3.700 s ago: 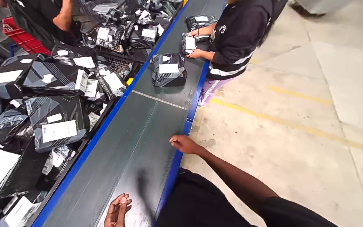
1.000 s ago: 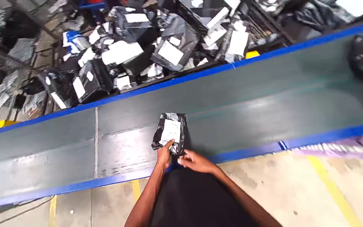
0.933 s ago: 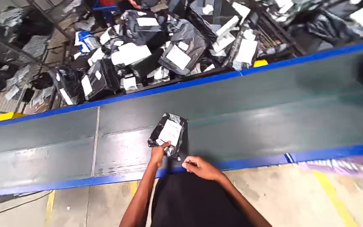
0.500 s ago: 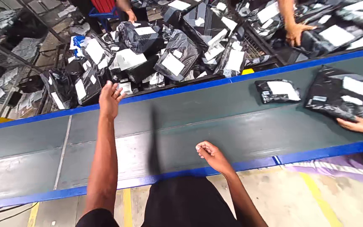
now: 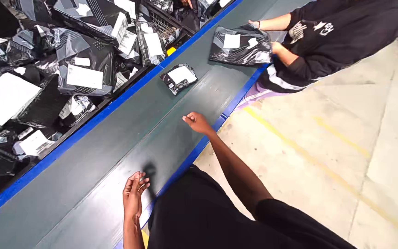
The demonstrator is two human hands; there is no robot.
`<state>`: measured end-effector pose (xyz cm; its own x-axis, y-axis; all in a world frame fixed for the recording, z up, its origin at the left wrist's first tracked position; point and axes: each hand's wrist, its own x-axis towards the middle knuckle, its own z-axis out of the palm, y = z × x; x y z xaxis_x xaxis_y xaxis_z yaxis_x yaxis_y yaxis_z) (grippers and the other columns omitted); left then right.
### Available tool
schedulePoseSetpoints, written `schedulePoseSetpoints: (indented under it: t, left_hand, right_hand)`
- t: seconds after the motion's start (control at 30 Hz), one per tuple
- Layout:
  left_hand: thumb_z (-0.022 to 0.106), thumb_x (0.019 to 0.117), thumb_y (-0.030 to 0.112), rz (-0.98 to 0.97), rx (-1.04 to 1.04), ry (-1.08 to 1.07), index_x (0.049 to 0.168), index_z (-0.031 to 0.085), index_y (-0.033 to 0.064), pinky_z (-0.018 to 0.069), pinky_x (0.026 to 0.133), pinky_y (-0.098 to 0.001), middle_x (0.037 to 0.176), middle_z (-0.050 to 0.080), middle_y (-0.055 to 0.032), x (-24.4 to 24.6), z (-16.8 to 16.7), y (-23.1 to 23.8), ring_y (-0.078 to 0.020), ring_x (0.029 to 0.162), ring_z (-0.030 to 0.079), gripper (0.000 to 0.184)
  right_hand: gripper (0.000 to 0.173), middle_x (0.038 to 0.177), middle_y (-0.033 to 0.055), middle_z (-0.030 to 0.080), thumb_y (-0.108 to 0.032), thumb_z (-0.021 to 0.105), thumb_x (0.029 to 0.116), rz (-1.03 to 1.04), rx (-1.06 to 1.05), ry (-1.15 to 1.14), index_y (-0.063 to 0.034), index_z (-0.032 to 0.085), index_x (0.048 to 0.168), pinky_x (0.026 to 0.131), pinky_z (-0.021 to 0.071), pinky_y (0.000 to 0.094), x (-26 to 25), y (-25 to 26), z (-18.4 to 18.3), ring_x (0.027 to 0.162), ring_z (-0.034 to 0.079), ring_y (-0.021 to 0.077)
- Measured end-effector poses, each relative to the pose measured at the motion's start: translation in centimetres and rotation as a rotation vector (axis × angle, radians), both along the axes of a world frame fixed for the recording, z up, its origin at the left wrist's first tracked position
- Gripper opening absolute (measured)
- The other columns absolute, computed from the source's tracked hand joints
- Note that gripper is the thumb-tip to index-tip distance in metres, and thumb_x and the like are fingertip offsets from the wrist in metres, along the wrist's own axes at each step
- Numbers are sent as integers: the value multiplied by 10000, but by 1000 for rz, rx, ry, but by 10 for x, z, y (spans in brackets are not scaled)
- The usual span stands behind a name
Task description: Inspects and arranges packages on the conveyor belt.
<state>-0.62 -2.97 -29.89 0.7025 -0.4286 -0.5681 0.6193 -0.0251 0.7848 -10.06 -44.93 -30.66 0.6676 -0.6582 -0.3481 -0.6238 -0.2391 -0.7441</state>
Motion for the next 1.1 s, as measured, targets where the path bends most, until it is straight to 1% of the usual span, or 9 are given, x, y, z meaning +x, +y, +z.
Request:
schedulePoseSetpoints:
  t: [0.1, 0.3, 0.43, 0.6, 0.73, 0.87, 0.93, 1.03, 1.1]
  left_hand:
    - [478, 1080, 190, -39, 7, -7, 1300, 579, -26, 630, 775, -446, 1209, 683, -229, -7, 4, 4, -320, 917, 730, 324]
    - [470, 1079, 182, 1, 22, -28, 1301, 567, -33, 630, 789, -452, 1209, 681, -238, -6, 14, 11, -336, 932, 731, 324]
    - [450, 1084, 195, 34, 14, 5, 1310, 561, -26, 627, 797, -456, 1214, 677, -237, -9, 15, 9, -332, 936, 730, 335]
    - [463, 1086, 191, 2, -6, 27, 1308, 572, -28, 623, 793, -448, 1207, 676, -239, -10, 13, -4, -324, 928, 725, 330]
    - [420, 1104, 213, 0, -61, 92, 1335, 543, -33, 620, 812, -461, 1214, 670, -242, -9, 6, -16, -331, 946, 722, 359]
    - [320, 1105, 486, 65, -115, 234, 1459, 423, -17, 576, 960, -499, 1326, 635, -217, 2, -1, -36, -342, 1121, 688, 623]
    - [365, 1083, 534, 174, -105, 242, 1471, 403, 19, 579, 946, -508, 1307, 640, -203, 7, -4, -45, -333, 1103, 690, 646]
    - [621, 1025, 312, 410, 3, 160, 1390, 538, 13, 595, 916, -498, 1194, 700, -191, 13, -12, -48, -294, 1050, 707, 478]
    - [721, 954, 170, 468, 91, 105, 1402, 506, -2, 615, 861, -508, 1153, 702, -213, 11, -15, -40, -311, 993, 721, 526]
  right_hand:
    - [558, 1034, 133, 697, -538, 580, 1000, -209, 147, -32, -44, 621, 1258, 726, 609, 419, 37, -35, -8, 819, 705, 224]
    - [572, 1101, 204, 685, -527, 377, 1078, -557, 285, -90, -70, 515, 1393, 720, 621, 472, 98, -63, -25, 889, 728, 308]
    - [567, 1211, 226, 646, -514, 327, 1095, -565, 355, -59, -88, 486, 1434, 778, 598, 496, 116, -43, -15, 988, 703, 335]
    - [525, 1083, 175, 701, -503, 349, 1093, -487, 362, 26, -96, 542, 1363, 696, 616, 434, 147, -19, -51, 872, 735, 278]
    - [421, 1027, 158, 707, -412, 545, 1036, -229, 320, 48, -59, 636, 1247, 712, 620, 421, 155, 28, -58, 818, 725, 243]
    - [395, 886, 143, 663, -372, 520, 1056, 219, 405, -97, 4, 623, 1125, 667, 604, 418, 124, 134, -13, 707, 676, 228]
    - [388, 799, 119, 656, -369, 527, 1056, 391, 520, -158, 6, 627, 1056, 651, 597, 414, 85, 189, 5, 657, 663, 218]
    - [321, 799, 101, 679, -330, 557, 1052, 691, 678, -157, -17, 626, 1038, 648, 607, 399, 30, 229, 2, 655, 679, 202]
    - [297, 894, 103, 716, -294, 584, 1040, 987, 624, -170, -16, 687, 1064, 764, 602, 413, 12, 217, -7, 782, 703, 194]
